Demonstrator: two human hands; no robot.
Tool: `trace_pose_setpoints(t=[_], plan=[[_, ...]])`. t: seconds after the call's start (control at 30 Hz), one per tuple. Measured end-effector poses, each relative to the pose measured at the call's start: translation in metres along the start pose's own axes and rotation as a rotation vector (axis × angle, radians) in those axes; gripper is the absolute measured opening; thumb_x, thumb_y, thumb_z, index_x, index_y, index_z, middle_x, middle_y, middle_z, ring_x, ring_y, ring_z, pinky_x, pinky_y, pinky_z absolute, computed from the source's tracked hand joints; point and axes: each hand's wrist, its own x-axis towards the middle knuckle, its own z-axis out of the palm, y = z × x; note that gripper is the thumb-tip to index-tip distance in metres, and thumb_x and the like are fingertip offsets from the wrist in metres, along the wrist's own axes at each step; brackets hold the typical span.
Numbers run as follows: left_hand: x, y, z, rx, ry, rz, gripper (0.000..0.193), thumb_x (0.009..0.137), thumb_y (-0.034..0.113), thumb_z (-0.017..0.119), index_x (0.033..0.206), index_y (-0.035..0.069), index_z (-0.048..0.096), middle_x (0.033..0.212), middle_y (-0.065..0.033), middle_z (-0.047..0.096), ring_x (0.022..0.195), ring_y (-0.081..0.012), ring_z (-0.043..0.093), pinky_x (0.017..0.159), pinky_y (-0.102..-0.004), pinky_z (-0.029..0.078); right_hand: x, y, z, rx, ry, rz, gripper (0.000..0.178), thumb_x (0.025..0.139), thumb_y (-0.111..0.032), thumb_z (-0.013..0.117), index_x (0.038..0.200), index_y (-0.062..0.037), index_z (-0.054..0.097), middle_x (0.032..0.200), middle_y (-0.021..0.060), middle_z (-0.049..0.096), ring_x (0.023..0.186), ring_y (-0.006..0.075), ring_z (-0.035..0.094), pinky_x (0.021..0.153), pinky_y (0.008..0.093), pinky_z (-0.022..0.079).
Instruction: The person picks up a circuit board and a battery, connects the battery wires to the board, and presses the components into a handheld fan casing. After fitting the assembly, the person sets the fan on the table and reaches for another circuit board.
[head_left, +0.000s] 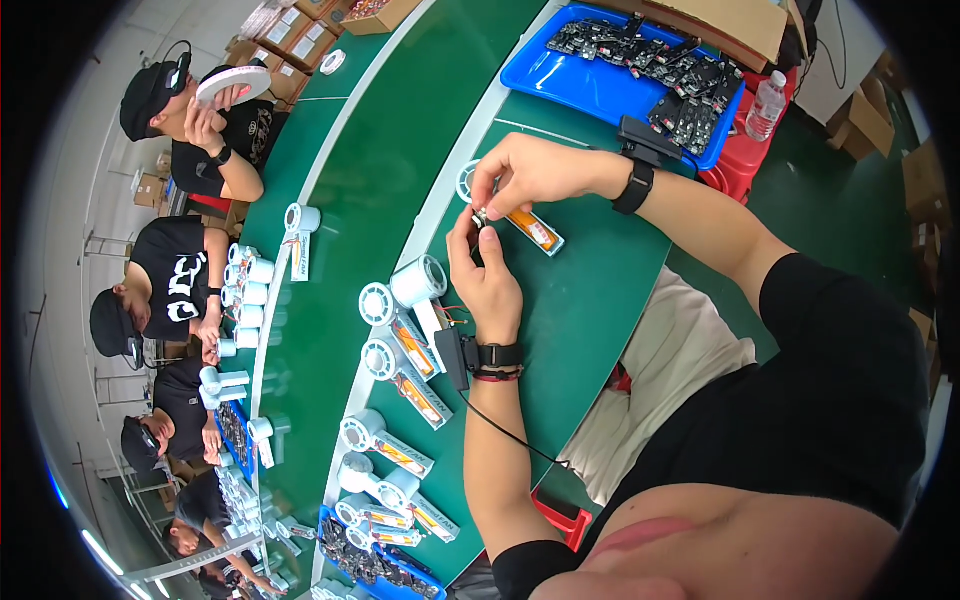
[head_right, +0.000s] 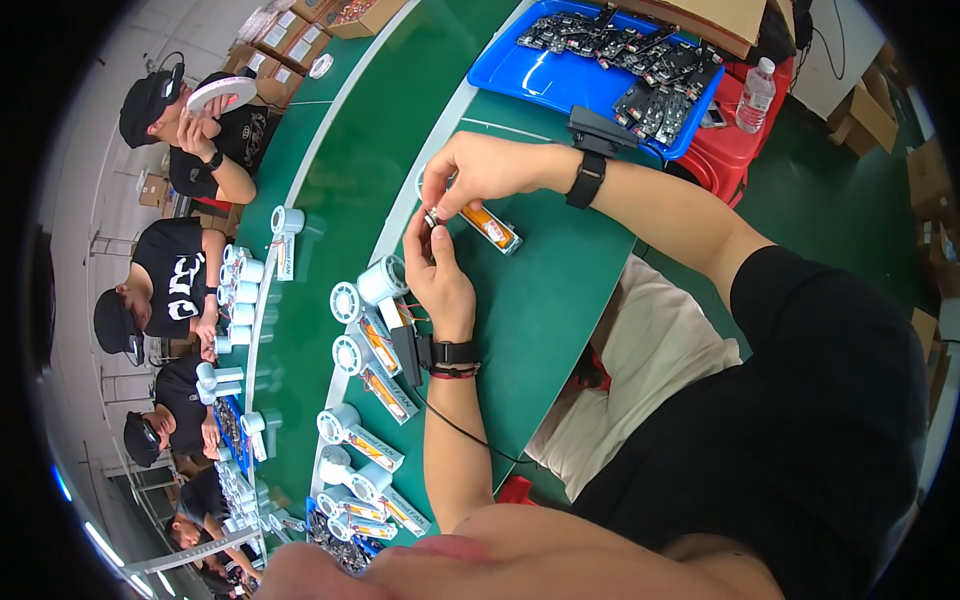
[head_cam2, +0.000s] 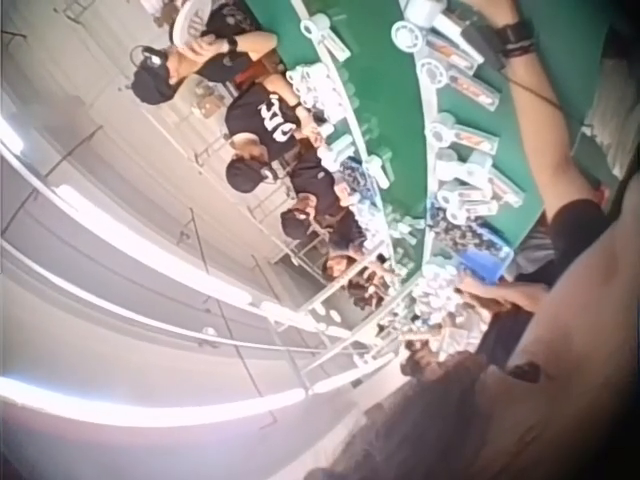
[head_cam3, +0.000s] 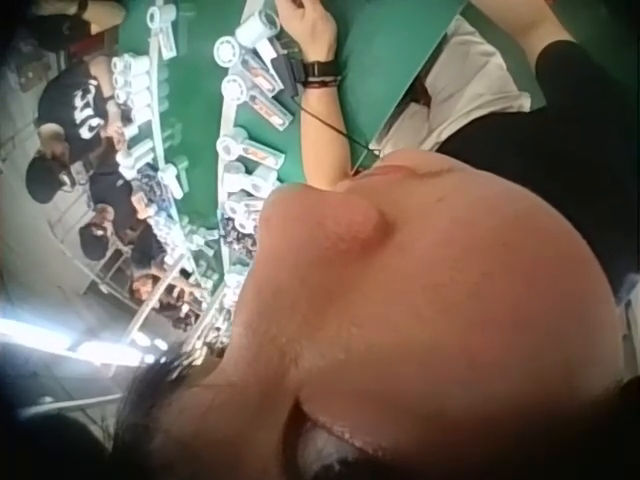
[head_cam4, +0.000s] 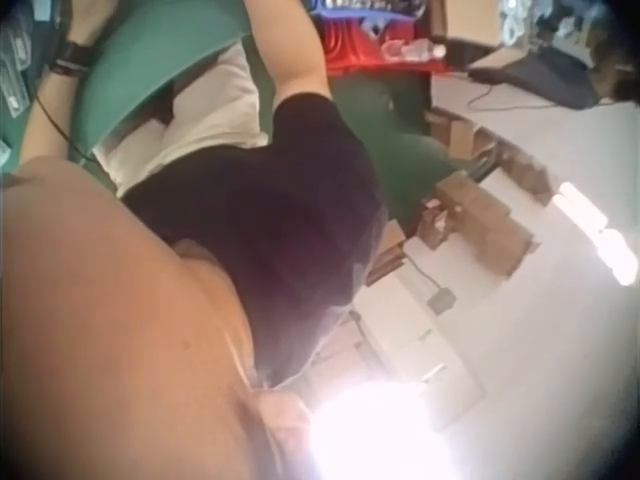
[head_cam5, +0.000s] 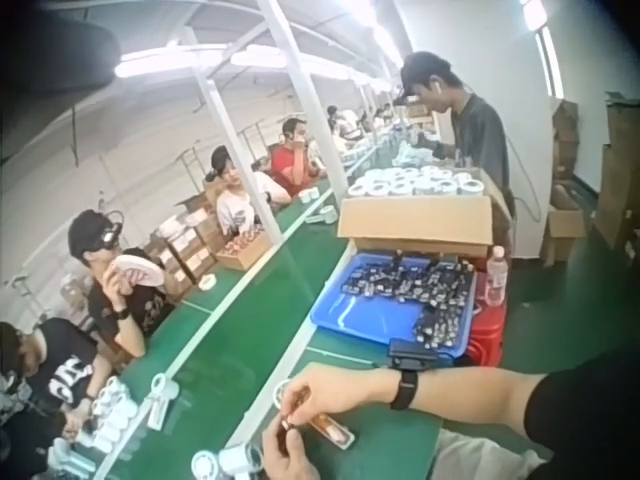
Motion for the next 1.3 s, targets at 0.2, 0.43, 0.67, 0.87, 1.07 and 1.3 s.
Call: trace_pose_setpoints(t=[0.2, 0.43, 0.67, 0.87, 1.07, 1.3], plan=[[0.002, 0.001, -0.001, 0.039, -0.008, -0.007, 0.035, 0.103, 0.015, 0.056, 0.134, -0.002, 0.057, 0.118, -0.0111, 0.062, 0.106, -0.0209, 0.062, 0.094, -0.0327, 0.048, 0.001, -0.003, -0.002, -0.007, -0.018, 0.006, 0.009, 0.089, -0.008, 0.072, 0.096, -0.0023, 0.07, 0.083, 0.0044, 0.069, 0.062, 0.0066, 0.06, 0.051, 0.0218, 0.041], [0.002, -0.003, -0.004, 0.014, 0.013, -0.042, 0.036, 0.104, 0.017, 0.056, 0.135, -0.002, 0.056, 0.119, -0.0108, 0.063, 0.107, -0.0184, 0.062, 0.094, -0.0318, 0.049, 0.003, 0.001, 0.001, 0.054, 0.004, -0.069, 0.009, 0.092, -0.008, 0.069, 0.098, -0.0024, 0.067, 0.084, 0.0027, 0.07, 0.063, 0.0059, 0.059, 0.052, 0.0222, 0.043], [0.003, -0.005, -0.004, -0.039, 0.032, -0.032, 0.037, 0.104, 0.016, 0.057, 0.136, -0.003, 0.055, 0.118, -0.0099, 0.064, 0.105, -0.0164, 0.062, 0.093, -0.0301, 0.049, 0.005, 0.005, -0.001, -0.135, 0.053, -0.097, 0.013, 0.093, -0.009, 0.068, 0.101, 0.0001, 0.072, 0.087, 0.0048, 0.072, 0.063, 0.0074, 0.06, 0.056, 0.0242, 0.047], [0.003, -0.006, -0.005, -0.078, 0.02, -0.059, 0.037, 0.103, 0.015, 0.058, 0.136, -0.002, 0.055, 0.119, -0.0092, 0.063, 0.104, -0.0156, 0.062, 0.091, -0.0292, 0.049, 0.003, 0.002, 0.001, -0.166, 0.0, -0.065, 0.016, 0.092, -0.008, 0.068, 0.103, 0.0008, 0.076, 0.089, 0.0057, 0.073, 0.067, 0.0087, 0.062, 0.061, 0.0251, 0.05], [0.004, -0.006, -0.006, -0.07, 0.024, -0.053, 0.036, 0.102, 0.013, 0.06, 0.135, -0.001, 0.057, 0.117, -0.0077, 0.061, 0.1, -0.015, 0.061, 0.089, -0.0286, 0.049, 0.003, 0.004, 0.003, -0.219, 0.019, -0.2, 0.014, 0.092, -0.008, 0.069, 0.1, 0.0015, 0.074, 0.089, 0.0052, 0.072, 0.072, 0.0086, 0.065, 0.062, 0.0258, 0.051], [0.003, -0.004, -0.007, -0.06, 0.013, -0.038, 0.034, 0.098, 0.007, 0.064, 0.132, -0.001, 0.063, 0.117, -0.0085, 0.061, 0.099, -0.0156, 0.06, 0.088, -0.0294, 0.05, 0.004, 0.005, 0.001, -0.159, 0.004, -0.169, 0.011, 0.091, -0.008, 0.069, 0.098, 0.0007, 0.071, 0.087, 0.0043, 0.071, 0.073, 0.0085, 0.066, 0.058, 0.0251, 0.05]])
